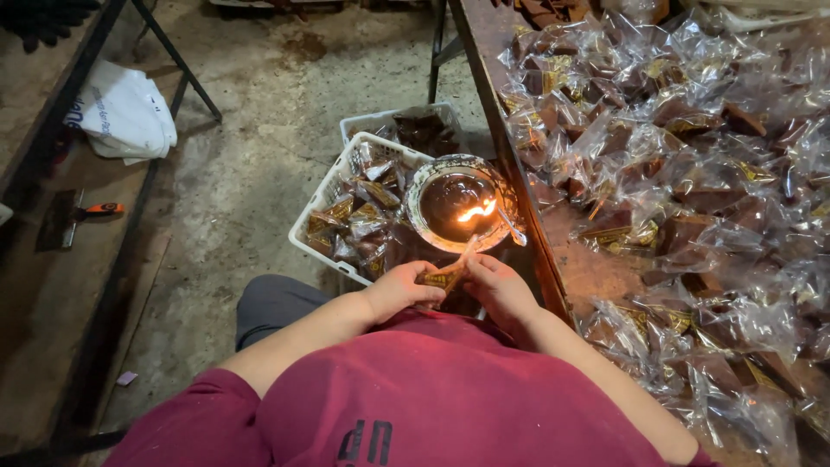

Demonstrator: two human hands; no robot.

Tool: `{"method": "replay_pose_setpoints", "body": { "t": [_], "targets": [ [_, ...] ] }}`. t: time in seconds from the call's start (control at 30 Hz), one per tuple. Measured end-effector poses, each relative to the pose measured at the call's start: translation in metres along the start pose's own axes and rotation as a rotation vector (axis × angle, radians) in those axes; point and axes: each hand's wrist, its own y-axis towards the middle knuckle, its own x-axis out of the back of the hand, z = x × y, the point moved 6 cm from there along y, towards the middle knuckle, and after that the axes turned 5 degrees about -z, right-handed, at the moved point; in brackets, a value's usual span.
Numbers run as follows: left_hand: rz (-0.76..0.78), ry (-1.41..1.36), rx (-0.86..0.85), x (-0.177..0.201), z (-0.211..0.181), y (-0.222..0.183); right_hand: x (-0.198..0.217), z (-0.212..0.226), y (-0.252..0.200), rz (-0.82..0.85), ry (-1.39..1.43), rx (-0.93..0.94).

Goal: Sealing small plastic food bags by melting the edges over a candle flame and placing them into a storage crate.

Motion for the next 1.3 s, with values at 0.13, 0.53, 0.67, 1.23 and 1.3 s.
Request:
{"method": "replay_pose_setpoints", "body": {
  "t": [0.13, 0.53, 0.67, 1.23, 1.3],
  "targets": [
    [-0.054, -0.074, -0.053, 0.008, 0.007, 0.012, 0.016, -0.034, 0.031, 0.025, 0.015, -0.018],
    [0.02, -0.117, 0.051, 0.02, 0.009, 0.003, 0.033, -0.035, 0.045, -0.048, -0.523, 0.07],
    [-0.45, 0.015, 0.13, 0.091, 0.029, 0.021, 0.033, -0.038, 0.047, -0.009, -0.539, 0.059],
    [-0.033, 0.526, 0.228, 0.148, 0.111, 0.017, 0.034, -0.022, 0.037, -0.043, -0.574, 0.109],
    [0.076, 1.023, 0.295, 0.111, 0.02, -0.037, 0.034, -0.017, 0.035, -0.062, -0.587, 0.151]
  ]
}}
